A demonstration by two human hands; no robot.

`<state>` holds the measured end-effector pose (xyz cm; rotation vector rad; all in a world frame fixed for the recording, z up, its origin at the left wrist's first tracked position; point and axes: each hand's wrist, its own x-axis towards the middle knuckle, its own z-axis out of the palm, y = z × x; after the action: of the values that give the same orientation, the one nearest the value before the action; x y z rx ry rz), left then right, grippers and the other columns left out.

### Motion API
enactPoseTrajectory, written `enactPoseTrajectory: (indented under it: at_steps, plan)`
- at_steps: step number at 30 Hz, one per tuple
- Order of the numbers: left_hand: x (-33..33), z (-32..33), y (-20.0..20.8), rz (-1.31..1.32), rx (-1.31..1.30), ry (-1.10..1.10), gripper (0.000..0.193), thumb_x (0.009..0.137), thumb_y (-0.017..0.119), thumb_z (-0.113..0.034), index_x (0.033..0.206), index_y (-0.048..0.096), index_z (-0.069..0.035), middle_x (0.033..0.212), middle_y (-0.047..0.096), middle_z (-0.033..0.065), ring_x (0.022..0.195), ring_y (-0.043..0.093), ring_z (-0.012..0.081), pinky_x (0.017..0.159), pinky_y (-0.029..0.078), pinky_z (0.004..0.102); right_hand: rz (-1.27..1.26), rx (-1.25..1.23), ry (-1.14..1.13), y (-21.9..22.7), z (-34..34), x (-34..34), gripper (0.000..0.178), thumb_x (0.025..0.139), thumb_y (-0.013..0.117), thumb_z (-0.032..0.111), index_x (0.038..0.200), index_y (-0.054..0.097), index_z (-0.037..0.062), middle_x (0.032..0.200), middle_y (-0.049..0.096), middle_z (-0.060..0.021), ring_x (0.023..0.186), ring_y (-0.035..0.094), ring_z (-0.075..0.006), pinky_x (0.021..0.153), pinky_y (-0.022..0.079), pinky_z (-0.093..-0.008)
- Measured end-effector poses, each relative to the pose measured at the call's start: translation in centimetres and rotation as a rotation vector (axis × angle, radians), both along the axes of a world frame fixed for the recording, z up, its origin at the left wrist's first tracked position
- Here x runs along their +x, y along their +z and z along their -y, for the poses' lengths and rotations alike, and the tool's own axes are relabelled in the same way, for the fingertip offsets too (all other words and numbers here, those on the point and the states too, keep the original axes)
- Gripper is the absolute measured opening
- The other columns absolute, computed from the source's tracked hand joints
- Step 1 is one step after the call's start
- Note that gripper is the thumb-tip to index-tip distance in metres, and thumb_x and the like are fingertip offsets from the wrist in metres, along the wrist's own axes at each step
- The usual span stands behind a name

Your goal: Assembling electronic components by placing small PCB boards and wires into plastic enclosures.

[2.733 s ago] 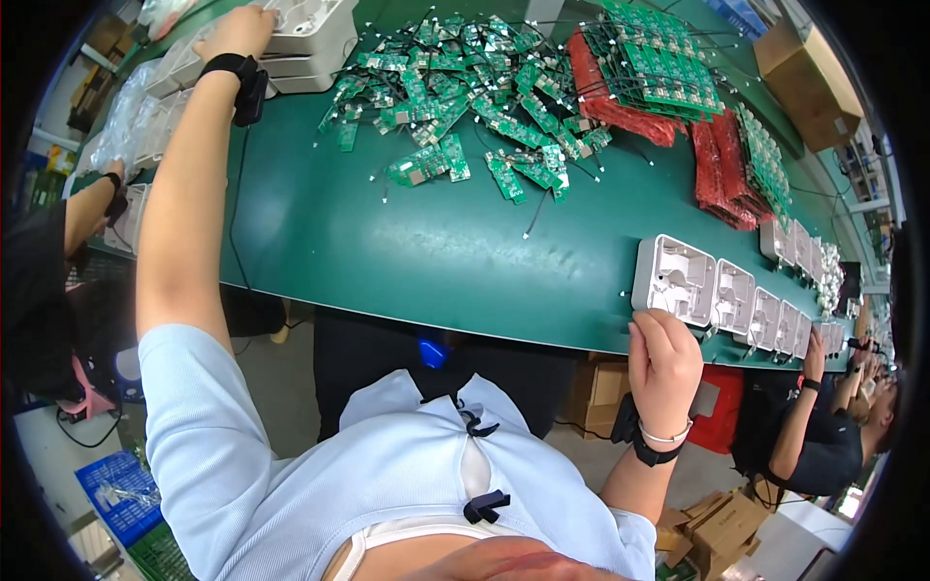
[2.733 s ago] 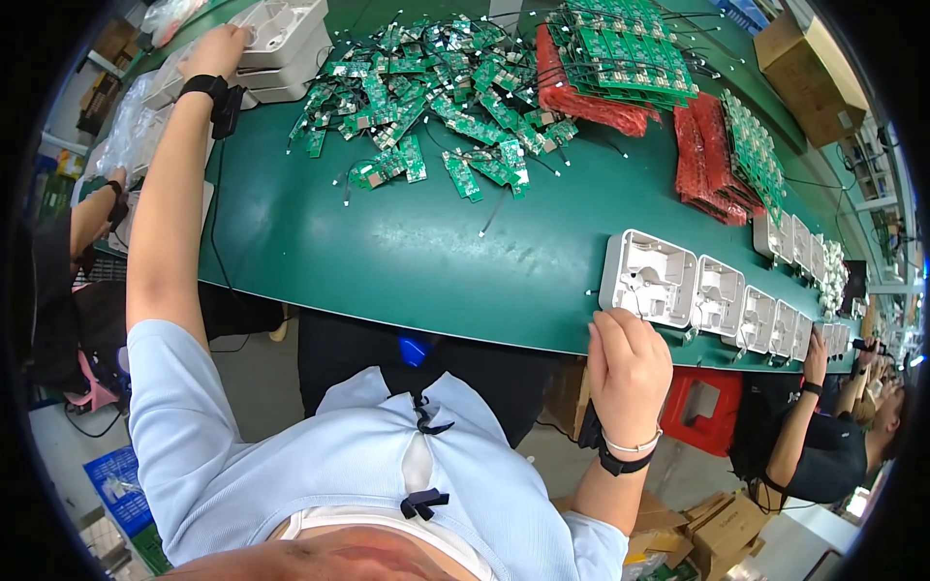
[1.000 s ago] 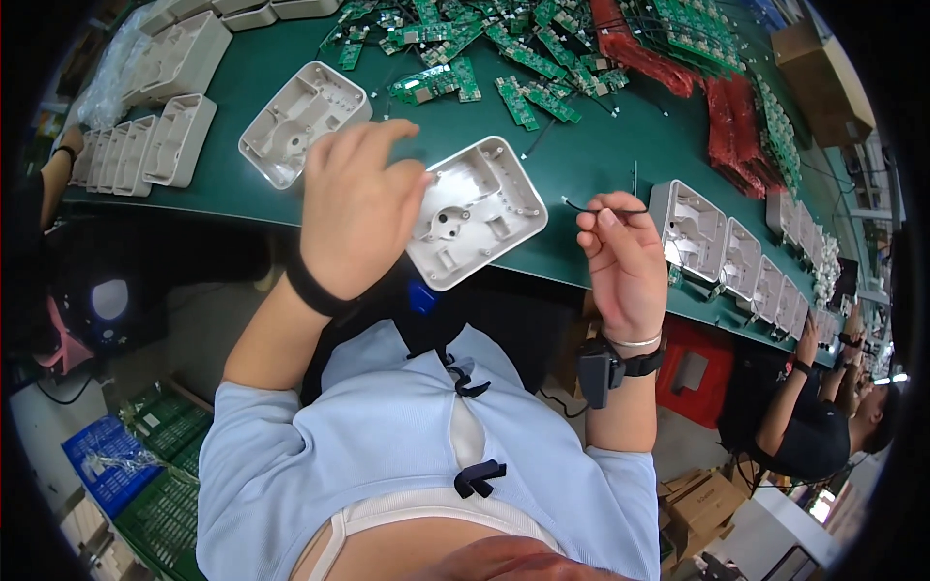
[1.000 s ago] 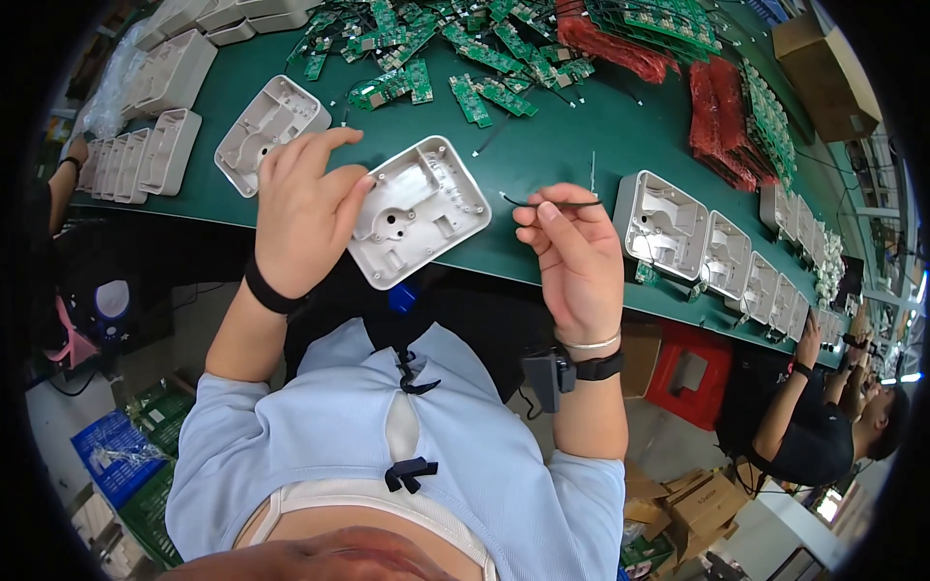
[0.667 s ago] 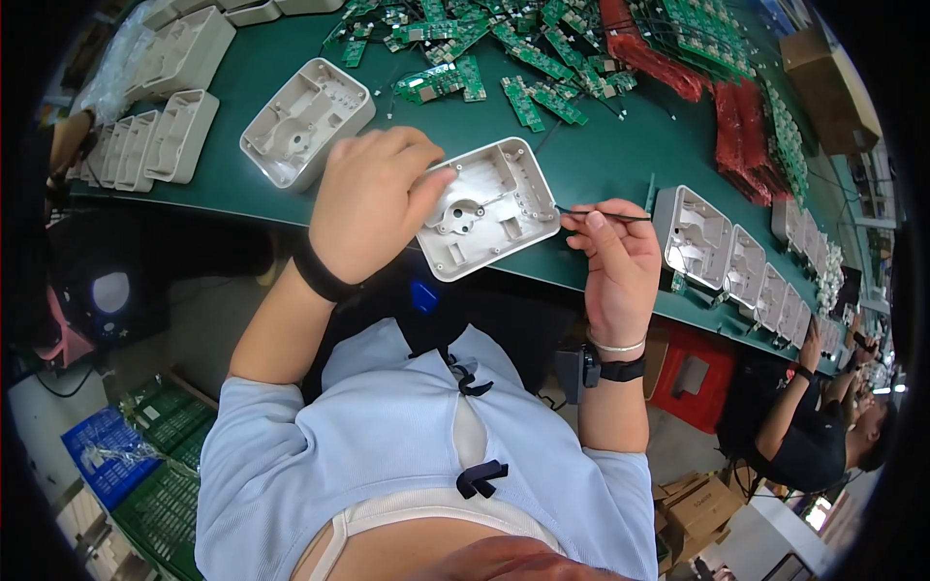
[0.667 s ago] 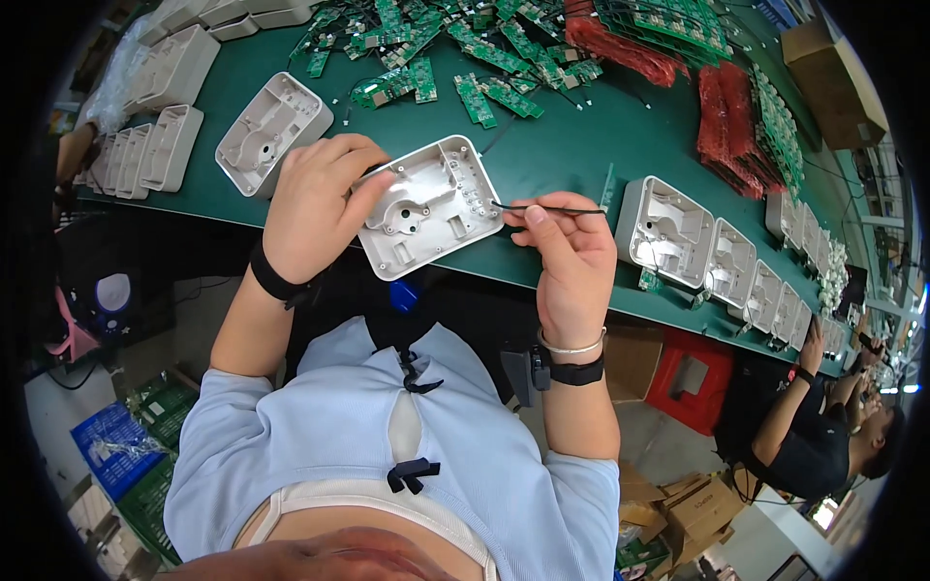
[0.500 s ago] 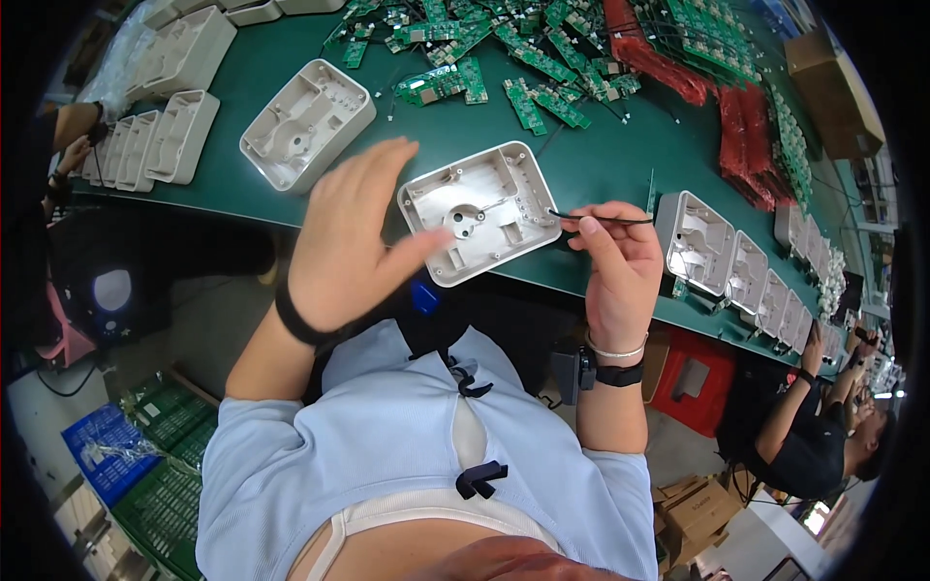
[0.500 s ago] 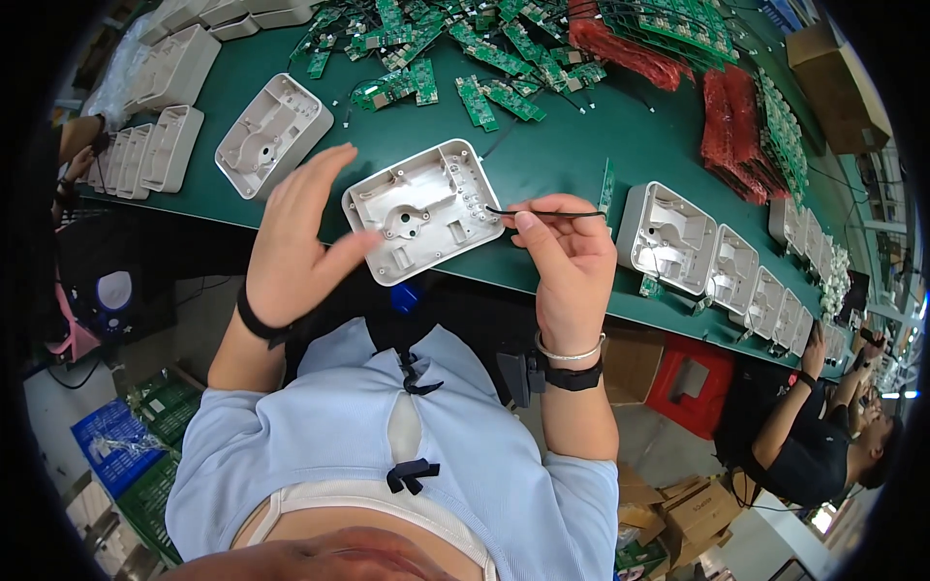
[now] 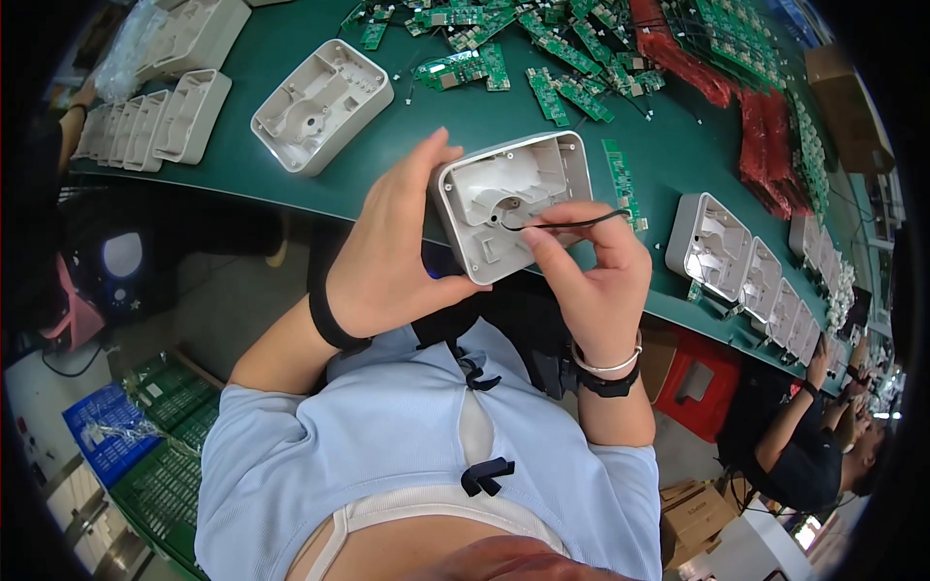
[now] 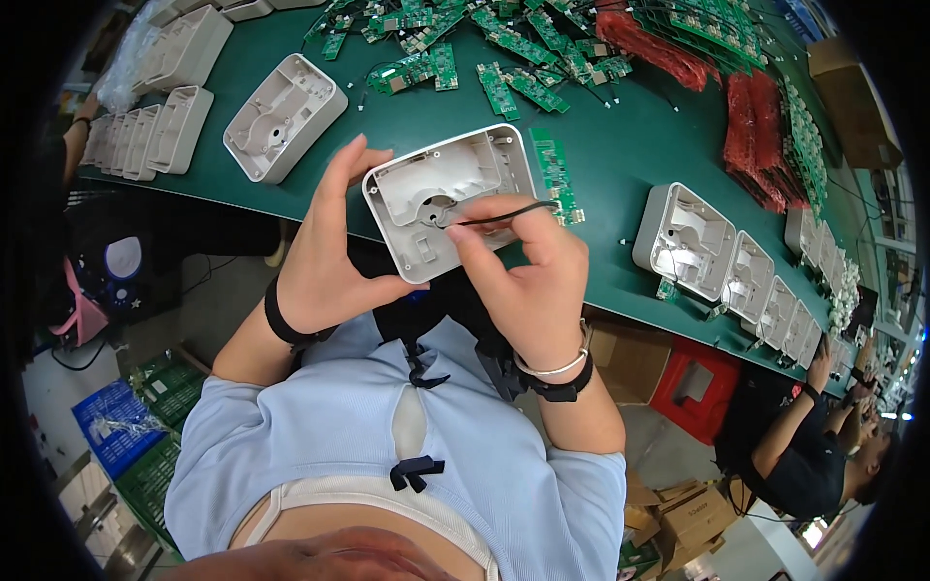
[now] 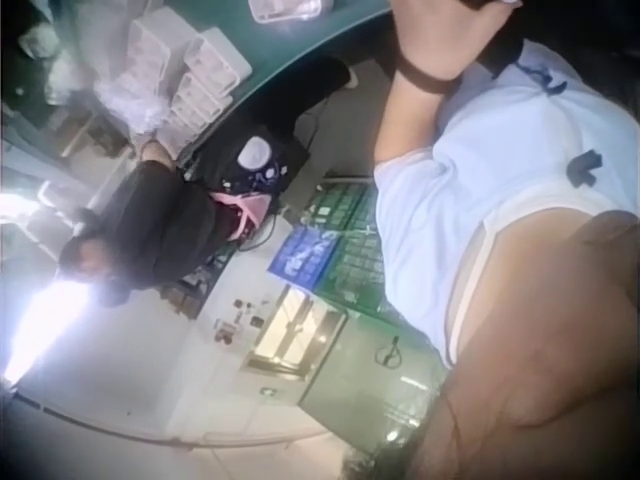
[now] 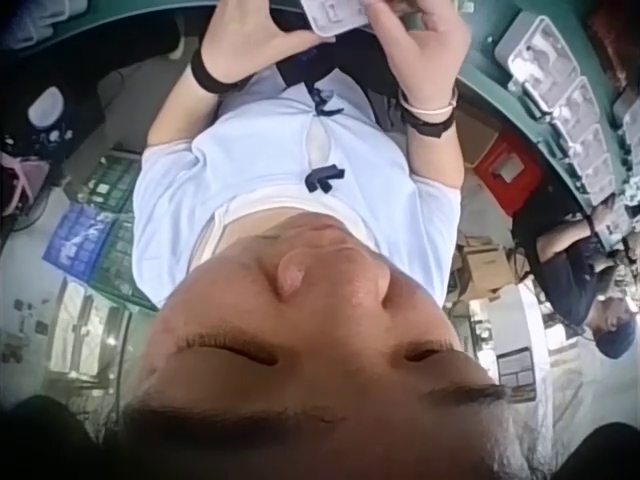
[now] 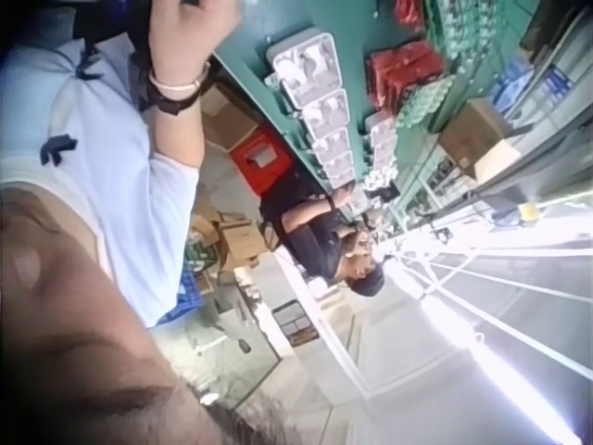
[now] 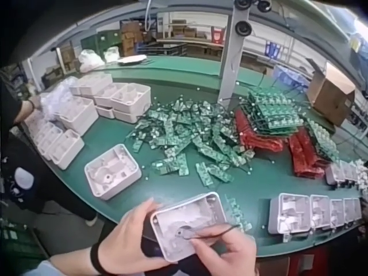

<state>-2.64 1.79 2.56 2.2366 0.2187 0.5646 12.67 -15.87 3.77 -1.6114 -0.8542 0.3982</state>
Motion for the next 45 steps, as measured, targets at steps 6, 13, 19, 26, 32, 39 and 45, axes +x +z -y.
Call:
enactPoseTrajectory:
  at_steps: [6,13,19,26,32,39,45]
  plan:
    - [0.1,0.1,1.0,-0.041,0.083,-0.041,0.122,0.067,0.099,-0.018,0.164,0.028,0.000,0.157,0.045,0.0242,0.143,0.048,0.0446,0.119,0.040,0.0503,0.120,-0.069,-0.076,-0.3,-0.5,-0.5,0.017,0.089,0.082,-0.004,0.105,0.074,-0.0015,0.097,0.079,-0.0074,0.088,0.074,-0.0142,0.079,0.059,-0.0285]
    - [0.7,0.6,1.3,0.066,0.042,-0.078,0.115,0.067,0.097,-0.013,0.162,0.032,-0.005,0.162,0.035,0.0239,0.145,0.045,0.0455,0.120,0.041,0.0499,0.579,0.034,-0.156,-0.8,-0.9,-1.0,0.016,0.085,0.082,-0.005,0.099,0.076,0.0011,0.095,0.078,-0.0096,0.084,0.075,-0.0213,0.075,0.057,-0.0301]
    - [1.0,0.8,-0.6,0.099,-0.190,-0.136,0.113,0.071,0.094,-0.007,0.163,0.029,-0.007,0.164,0.032,0.0231,0.145,0.047,0.0413,0.115,0.049,0.0473,0.719,-0.113,-0.074,0.1,-1.0,-1.0,0.015,0.083,0.083,-0.002,0.095,0.075,0.0024,0.094,0.077,-0.0098,0.078,0.070,-0.0264,0.071,0.053,-0.0331]
    - [0.8,0.3,-0.4,0.055,-0.309,-0.140,0.113,0.073,0.092,-0.001,0.164,0.025,-0.007,0.165,0.030,0.0222,0.138,0.058,0.0361,0.102,0.061,0.0414,0.503,-0.073,-0.122,-0.8,0.8,0.4,0.025,0.085,0.080,-0.005,0.107,0.074,0.0032,0.096,0.073,-0.0091,0.077,0.065,-0.0248,0.072,0.052,-0.0328]
    - [1.0,-0.1,0.0,0.012,-0.339,-0.138,0.113,0.073,0.094,-0.001,0.164,0.027,-0.007,0.165,0.032,0.0204,0.128,0.067,0.0350,0.097,0.064,0.0402,0.523,-0.091,-0.267,-1.2,0.5,2.3,0.045,0.085,0.078,-0.007,0.127,0.071,0.0059,0.107,0.069,-0.0108,0.089,0.068,-0.0259,0.076,0.055,-0.0343]
    - [1.0,-0.5,0.1,-0.025,-0.342,-0.127,0.114,0.072,0.095,-0.002,0.164,0.028,-0.007,0.164,0.036,0.0198,0.118,0.073,0.0326,0.093,0.064,0.0396,0.720,-0.223,-0.147,-0.1,0.7,3.2,0.042,0.082,0.079,-0.007,0.122,0.074,0.0054,0.119,0.069,-0.0146,0.102,0.069,-0.0324,0.088,0.057,-0.0380]
    - [0.9,-0.8,0.4,-0.111,-0.472,-0.092,0.114,0.072,0.095,-0.005,0.165,0.028,-0.008,0.155,0.048,0.0183,0.102,0.078,0.0277,0.085,0.063,0.0365,0.917,-0.223,-0.127,0.2,1.3,4.2,0.030,0.081,0.080,-0.004,0.110,0.076,0.0041,0.126,0.070,-0.0148,0.105,0.070,-0.0346,0.092,0.057,-0.0419]
